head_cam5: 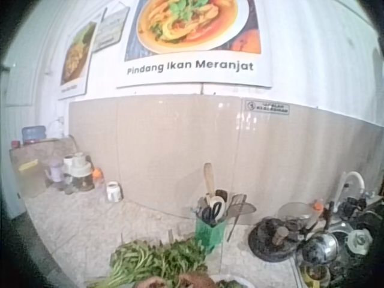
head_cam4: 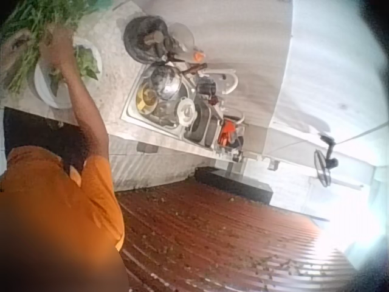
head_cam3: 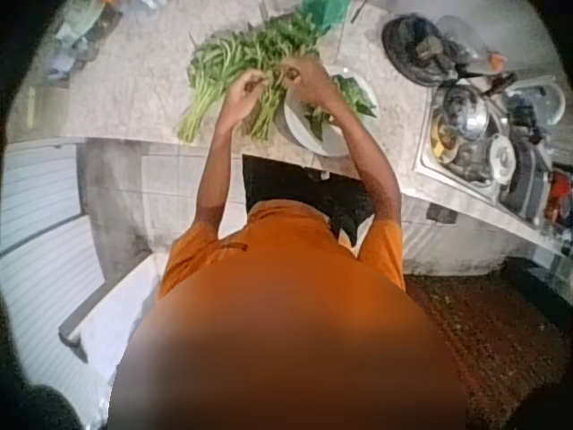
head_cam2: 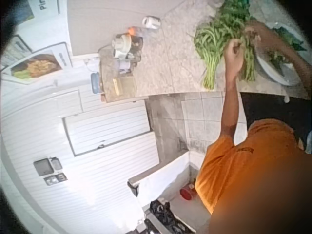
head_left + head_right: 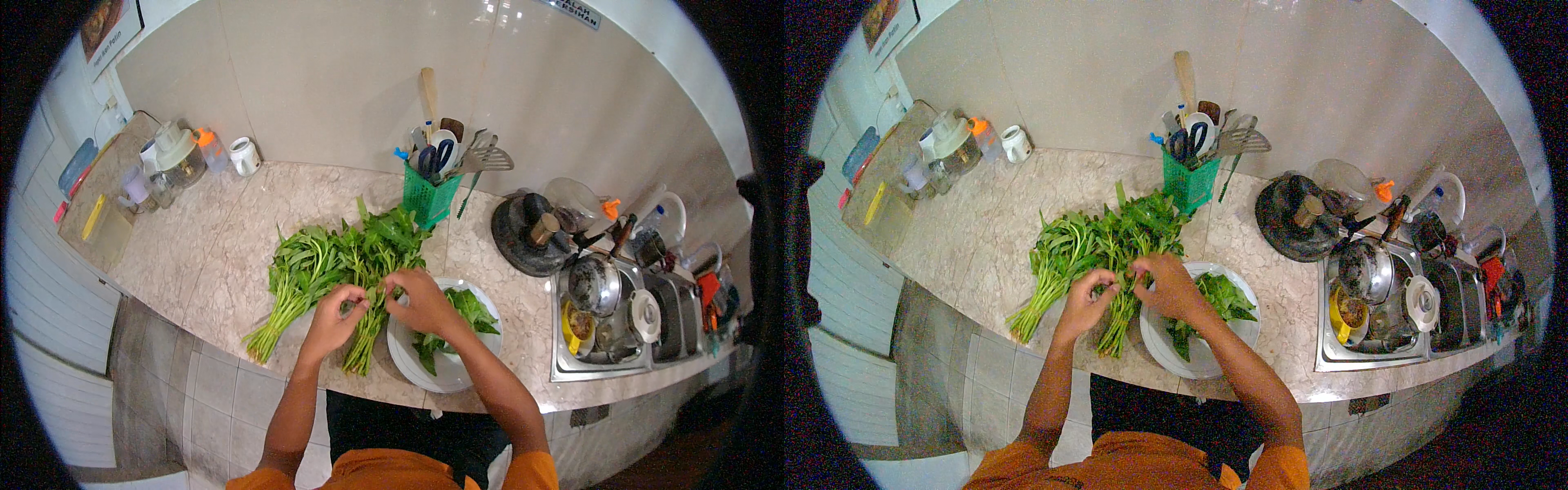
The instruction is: The person picks up bunches of leafy green vegetables from the countertop, separates leaves from stems by hand, and places the leaves into a white bowl. The stems are set aside on the counter. The process is repeated continuously throughout the clip.
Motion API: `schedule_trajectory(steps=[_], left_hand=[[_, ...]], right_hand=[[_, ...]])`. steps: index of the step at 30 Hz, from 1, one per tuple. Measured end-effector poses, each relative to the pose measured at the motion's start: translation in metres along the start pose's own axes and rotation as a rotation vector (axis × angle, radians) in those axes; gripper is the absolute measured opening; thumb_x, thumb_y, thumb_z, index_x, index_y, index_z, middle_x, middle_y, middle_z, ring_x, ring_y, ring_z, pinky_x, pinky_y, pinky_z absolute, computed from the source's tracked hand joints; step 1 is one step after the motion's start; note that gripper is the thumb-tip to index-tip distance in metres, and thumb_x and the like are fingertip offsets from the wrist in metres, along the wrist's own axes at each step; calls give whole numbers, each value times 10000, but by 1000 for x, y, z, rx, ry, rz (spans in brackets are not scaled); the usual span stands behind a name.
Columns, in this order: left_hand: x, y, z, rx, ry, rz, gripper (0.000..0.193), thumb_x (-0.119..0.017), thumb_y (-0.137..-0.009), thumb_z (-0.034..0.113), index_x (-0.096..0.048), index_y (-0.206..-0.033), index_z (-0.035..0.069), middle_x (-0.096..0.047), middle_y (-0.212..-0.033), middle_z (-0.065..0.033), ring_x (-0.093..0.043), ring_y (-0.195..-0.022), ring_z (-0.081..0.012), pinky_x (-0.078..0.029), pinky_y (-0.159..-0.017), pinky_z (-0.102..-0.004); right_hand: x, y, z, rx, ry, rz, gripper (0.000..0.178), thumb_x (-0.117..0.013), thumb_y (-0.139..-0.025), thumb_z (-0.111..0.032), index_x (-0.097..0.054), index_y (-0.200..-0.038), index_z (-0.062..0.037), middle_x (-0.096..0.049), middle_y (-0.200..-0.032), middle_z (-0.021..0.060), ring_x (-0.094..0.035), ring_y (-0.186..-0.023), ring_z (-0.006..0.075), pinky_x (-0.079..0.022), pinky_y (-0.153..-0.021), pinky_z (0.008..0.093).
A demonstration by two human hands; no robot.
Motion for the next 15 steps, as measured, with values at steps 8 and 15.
schedule_trajectory(steps=[8, 15], left_hand=[[-7, -1, -1, 55, 62, -21, 160, -766, -911, 44, -686, -1047, 14, -708, -970, -37, -647, -920, -129, -525, -868, -307], [-1, 5, 18, -81, -212, -176, 238, -816, -825, 63, -682, -1018, 32, -693, -965, -60, -619, -830, -187, -516, -791, -321]], right_hand=[[-10, 8, -10, -14, 67, 20, 319, -819, -818, -254, -699, -1050, -71, -707, -934, 150, -626, -940, 370, -492, -838, 465], [-10, 6, -13, -124, 0, -29, 284, -807, -833, -245, -707, -1051, -93, -682, -875, 154, -606, -857, 342, -496, -769, 447]])
Point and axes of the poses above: each hand's wrist, its own y-axis away from the middle knuckle, its own x-axis out of the back of the hand, z = x × y, the point moved 7 cm from there along -y, towards the middle knuckle
